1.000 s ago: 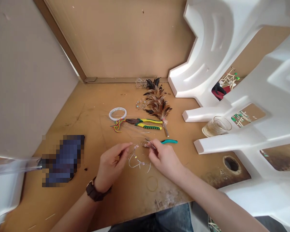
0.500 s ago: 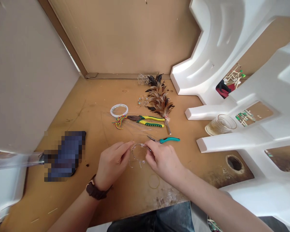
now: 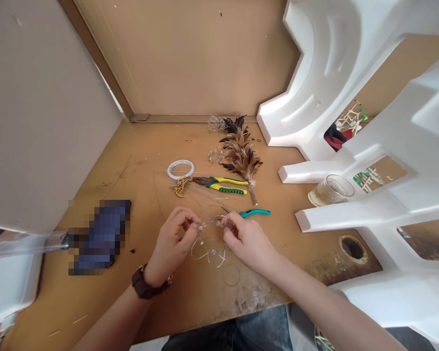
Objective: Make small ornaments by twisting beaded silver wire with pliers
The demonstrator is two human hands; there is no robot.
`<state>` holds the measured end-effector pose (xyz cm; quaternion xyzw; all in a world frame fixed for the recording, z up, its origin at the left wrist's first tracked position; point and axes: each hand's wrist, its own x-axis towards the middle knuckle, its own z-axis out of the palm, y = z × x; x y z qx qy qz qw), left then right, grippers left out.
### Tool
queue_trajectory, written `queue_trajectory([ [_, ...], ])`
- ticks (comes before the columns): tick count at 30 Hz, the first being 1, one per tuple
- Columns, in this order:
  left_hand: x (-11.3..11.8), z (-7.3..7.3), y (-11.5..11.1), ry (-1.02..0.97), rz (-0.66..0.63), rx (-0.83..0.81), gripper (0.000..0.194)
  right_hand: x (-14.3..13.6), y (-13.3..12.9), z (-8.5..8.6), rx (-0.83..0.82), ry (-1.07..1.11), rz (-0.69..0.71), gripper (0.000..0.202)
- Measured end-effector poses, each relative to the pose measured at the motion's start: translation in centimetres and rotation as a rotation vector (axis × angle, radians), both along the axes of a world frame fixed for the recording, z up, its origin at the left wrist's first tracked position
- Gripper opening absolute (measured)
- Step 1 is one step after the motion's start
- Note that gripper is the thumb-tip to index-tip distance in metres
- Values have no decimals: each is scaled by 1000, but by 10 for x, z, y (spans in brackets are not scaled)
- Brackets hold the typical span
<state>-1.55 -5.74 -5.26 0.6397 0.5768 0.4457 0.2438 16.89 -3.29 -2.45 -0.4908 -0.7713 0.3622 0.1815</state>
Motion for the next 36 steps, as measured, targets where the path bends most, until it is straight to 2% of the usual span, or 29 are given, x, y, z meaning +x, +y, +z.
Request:
queue_trajectory([
  [3, 0, -3, 3, -165, -43, -46, 10, 0, 0, -5, -154, 136, 4, 13],
  [6, 2, -6, 4, -423, -123, -182, 10, -3, 0, -10, -312, 278, 10, 9],
  [8, 5, -7, 4, -577, -128, -265, 10, -5, -1, -14, -406, 358, 6, 6],
  [12, 9, -7, 3, -722, -122, -324, 9, -8, -5, -22, -497, 470, 0, 3],
  [21, 11, -9, 3, -614, -122, -375, 17, -4, -11, -24, -647, 471, -21, 11],
  [27, 14, -7, 1, -567, -119, -368, 18, -3, -13, -32, -705, 458, -49, 11],
  [32, 13, -7, -1, -447, -138, -344, 20, -3, -16, -32, -701, 441, -41, 9],
  [36, 13, -7, -1, -397, -159, -318, 19, -1, -19, -28, -618, 419, 16, 10],
])
